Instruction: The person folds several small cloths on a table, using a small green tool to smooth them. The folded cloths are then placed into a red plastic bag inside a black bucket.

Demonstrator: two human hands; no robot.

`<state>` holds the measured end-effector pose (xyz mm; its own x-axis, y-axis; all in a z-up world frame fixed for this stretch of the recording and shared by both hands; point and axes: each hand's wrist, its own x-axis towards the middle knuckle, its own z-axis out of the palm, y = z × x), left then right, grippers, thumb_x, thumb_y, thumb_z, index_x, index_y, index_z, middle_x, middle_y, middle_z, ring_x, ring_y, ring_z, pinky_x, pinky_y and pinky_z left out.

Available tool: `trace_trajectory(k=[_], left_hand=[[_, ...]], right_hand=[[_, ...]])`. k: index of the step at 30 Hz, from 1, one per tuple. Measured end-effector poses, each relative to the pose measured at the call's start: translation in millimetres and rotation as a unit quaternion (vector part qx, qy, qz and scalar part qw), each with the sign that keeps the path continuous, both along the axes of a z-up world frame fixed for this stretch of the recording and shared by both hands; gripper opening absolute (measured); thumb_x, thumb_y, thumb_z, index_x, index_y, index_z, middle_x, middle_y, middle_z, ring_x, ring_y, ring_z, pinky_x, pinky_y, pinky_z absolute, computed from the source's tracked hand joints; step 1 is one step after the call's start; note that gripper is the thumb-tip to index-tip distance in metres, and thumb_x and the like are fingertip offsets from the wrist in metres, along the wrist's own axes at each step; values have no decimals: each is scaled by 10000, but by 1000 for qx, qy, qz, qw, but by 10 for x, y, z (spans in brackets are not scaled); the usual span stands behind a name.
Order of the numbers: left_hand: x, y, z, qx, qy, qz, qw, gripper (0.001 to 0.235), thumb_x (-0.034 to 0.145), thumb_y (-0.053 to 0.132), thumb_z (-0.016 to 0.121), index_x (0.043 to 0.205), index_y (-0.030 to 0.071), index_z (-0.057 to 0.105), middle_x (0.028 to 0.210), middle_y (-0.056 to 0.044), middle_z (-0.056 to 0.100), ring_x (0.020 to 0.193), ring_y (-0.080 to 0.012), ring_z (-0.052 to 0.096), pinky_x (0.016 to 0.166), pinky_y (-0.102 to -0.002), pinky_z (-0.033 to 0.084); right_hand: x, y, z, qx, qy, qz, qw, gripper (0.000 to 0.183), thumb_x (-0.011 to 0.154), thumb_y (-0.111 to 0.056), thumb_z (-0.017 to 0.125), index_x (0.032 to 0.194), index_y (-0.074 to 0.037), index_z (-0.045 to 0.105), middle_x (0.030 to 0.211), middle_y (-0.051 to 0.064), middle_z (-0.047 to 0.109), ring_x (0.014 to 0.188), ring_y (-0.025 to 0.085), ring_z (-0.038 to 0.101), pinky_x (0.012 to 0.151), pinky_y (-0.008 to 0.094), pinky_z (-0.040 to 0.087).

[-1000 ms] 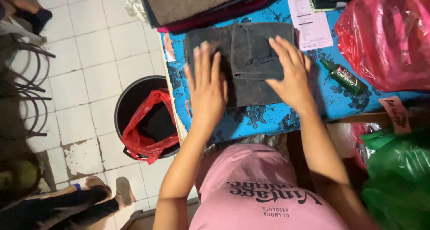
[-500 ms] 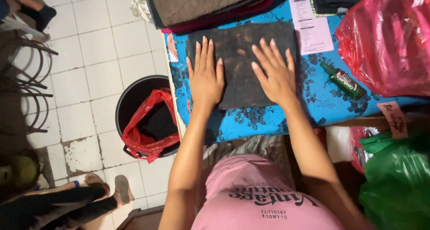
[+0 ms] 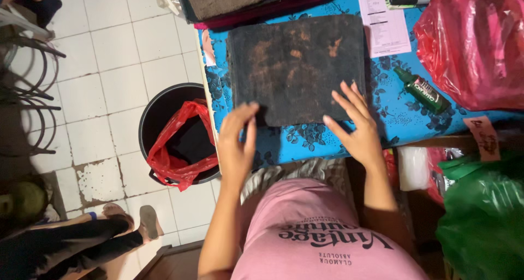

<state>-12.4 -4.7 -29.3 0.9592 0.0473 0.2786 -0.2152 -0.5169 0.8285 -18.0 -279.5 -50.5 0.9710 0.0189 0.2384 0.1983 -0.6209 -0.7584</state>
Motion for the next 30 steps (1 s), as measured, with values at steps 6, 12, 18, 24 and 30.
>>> trace_trajectory(k=[6, 12, 18, 24, 30], left_hand=[[-285, -302, -139, -239, 222, -135, 936, 306, 1009, 134, 647, 1303, 62, 694, 1206, -86, 746, 1090, -141, 686, 974, -278, 524], [-213, -580, -516, -328, 283, -239, 869, 412, 997, 149, 660, 1392, 48, 608, 1326, -81, 678, 1154, -122, 644, 1015, -276, 503], [-36, -456, -653, -538, 312, -70, 780, 485, 934, 149, 715, 1388, 51, 575, 1246, -48, 704, 1093, -109, 666, 943, -264, 513], [274, 29, -537, -504, 275, 65, 816, 591, 878, 164, 771, 1415, 67, 545, 1116, -9, 742, 981, -85, 689, 808, -251, 528], [392, 161, -456, -424, 295, -9, 856, 533, 903, 147, 739, 1397, 29, 577, 1109, 16, 763, 1007, -66, 699, 825, -224, 537]], right_hand=[[-43, -8, -28, -111, -34, 3, 993, 448, 935, -199, 771, 1364, -120, 673, 1532, 87, 570, 1500, 315, 454, 1215, 452, 349], [27, 81, 18, -195, -66, 19, 978, 366, 989, -143, 729, 1351, -112, 687, 1501, 47, 621, 1505, 282, 492, 1260, 476, 285], [53, 152, 263, -181, -137, -51, 973, 296, 906, -121, 791, 1196, -91, 739, 1233, 120, 689, 1179, 305, 613, 1026, 466, 429], [-86, 262, 98, 90, 205, -279, 934, 451, 982, -156, 778, 1311, -11, 505, 873, 223, 701, 683, 266, 658, 579, 311, 487], [-110, 1, -310, 605, 47, -181, 774, 410, 1017, -138, 656, 1386, -87, 485, 1015, 106, 648, 883, 228, 736, 697, 328, 615]])
